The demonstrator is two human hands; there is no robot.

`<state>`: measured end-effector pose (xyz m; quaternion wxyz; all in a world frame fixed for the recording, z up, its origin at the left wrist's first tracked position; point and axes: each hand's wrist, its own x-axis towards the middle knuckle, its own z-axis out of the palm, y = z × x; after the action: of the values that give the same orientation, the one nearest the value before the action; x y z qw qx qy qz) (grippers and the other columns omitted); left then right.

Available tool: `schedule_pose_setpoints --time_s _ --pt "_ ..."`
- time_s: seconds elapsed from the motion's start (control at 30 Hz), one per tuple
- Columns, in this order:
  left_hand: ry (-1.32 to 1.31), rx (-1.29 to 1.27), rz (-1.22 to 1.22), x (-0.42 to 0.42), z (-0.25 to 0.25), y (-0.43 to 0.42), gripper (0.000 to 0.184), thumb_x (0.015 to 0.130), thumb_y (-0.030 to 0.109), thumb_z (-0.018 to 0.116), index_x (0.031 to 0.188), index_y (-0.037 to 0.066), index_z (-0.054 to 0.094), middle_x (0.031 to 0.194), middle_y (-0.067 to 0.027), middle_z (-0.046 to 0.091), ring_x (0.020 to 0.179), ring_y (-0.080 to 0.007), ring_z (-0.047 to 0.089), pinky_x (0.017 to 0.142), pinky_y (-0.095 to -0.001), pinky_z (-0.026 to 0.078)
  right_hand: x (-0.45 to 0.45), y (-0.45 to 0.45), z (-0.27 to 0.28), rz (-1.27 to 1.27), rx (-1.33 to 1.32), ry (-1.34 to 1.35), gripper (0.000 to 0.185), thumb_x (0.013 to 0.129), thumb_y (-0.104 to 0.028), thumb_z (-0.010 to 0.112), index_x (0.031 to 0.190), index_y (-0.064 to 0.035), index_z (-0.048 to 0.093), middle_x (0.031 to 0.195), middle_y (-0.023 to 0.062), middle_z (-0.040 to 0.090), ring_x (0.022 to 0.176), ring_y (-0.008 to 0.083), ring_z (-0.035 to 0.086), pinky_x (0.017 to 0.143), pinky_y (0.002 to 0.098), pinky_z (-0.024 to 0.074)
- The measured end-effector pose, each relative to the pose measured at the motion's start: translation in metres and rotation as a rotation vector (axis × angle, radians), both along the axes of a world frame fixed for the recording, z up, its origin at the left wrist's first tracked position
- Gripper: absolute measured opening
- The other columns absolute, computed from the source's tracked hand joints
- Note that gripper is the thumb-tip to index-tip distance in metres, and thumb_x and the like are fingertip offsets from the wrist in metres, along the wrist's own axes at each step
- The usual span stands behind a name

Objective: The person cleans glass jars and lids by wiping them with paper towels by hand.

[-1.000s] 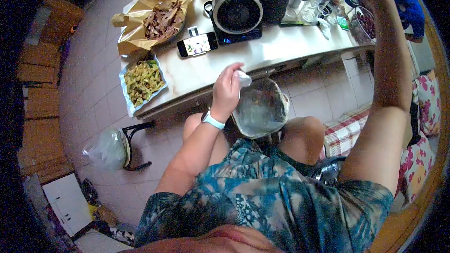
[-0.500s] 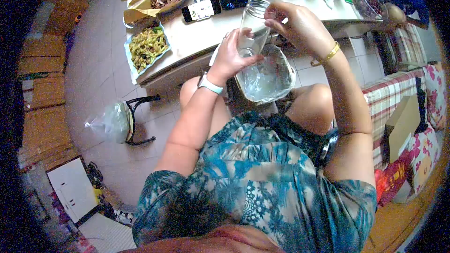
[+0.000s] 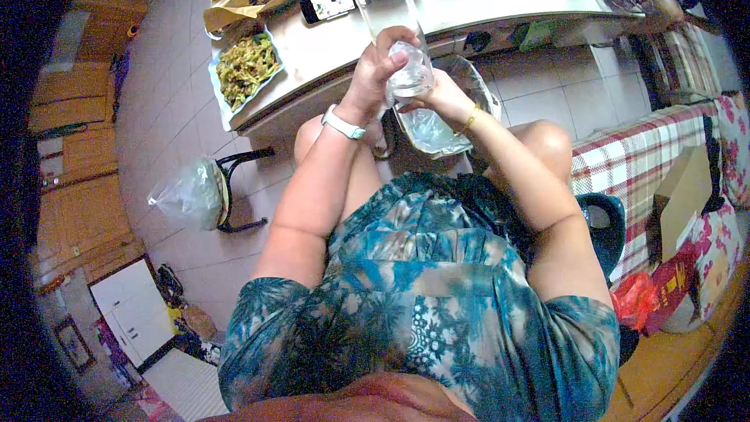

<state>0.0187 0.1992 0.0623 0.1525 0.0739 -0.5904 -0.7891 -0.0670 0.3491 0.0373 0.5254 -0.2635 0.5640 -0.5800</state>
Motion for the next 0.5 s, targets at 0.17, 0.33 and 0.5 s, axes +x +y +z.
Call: schedule_pose_setpoints --time_s 0.17,0.33,0.5 --pt "-0.029 -0.130 0.010 -0.002 -0.007 -0.003 0.075 0.080 0.045 0.080 0.133 0.001 0.051 0.120 -0.0101 0.059 0.116 -0.0218 0.056 0.103 -0.0355 0.044 -0.023 -0.003 -0.009 -0.112 0.012 0.371 0.031 0.086 -0.015 0.074 0.113 -0.0013 0.066 0.103 0.0051 0.071 0.091 0.0139 0.067 0.080 0.0340 0.0555" --pt "-0.334 -0.774 0.115 0.012 0.025 -0.014 0.075 0.069 0.038 0.088 0.127 0.004 0.055 0.108 -0.0168 0.068 0.104 -0.0297 0.067 0.094 -0.0371 0.053 -0.095 0.026 -0.003 -0.586 0.309 1.270 0.029 0.083 -0.017 0.068 0.108 -0.0035 0.066 0.096 0.0225 0.070 0.090 0.0413 0.068 0.079 0.0467 0.0548" --pt "-0.515 -1.582 -0.110 0.028 0.005 -0.009 0.055 0.064 0.027 0.089 0.107 0.007 0.060 0.091 -0.0144 0.068 0.089 -0.0329 0.069 0.076 -0.0426 0.056 -0.111 0.037 0.007 -0.623 0.354 1.196 0.029 0.083 -0.014 0.066 0.111 -0.0063 0.065 0.105 0.0200 0.070 0.093 0.0396 0.067 0.079 0.0455 0.0548"
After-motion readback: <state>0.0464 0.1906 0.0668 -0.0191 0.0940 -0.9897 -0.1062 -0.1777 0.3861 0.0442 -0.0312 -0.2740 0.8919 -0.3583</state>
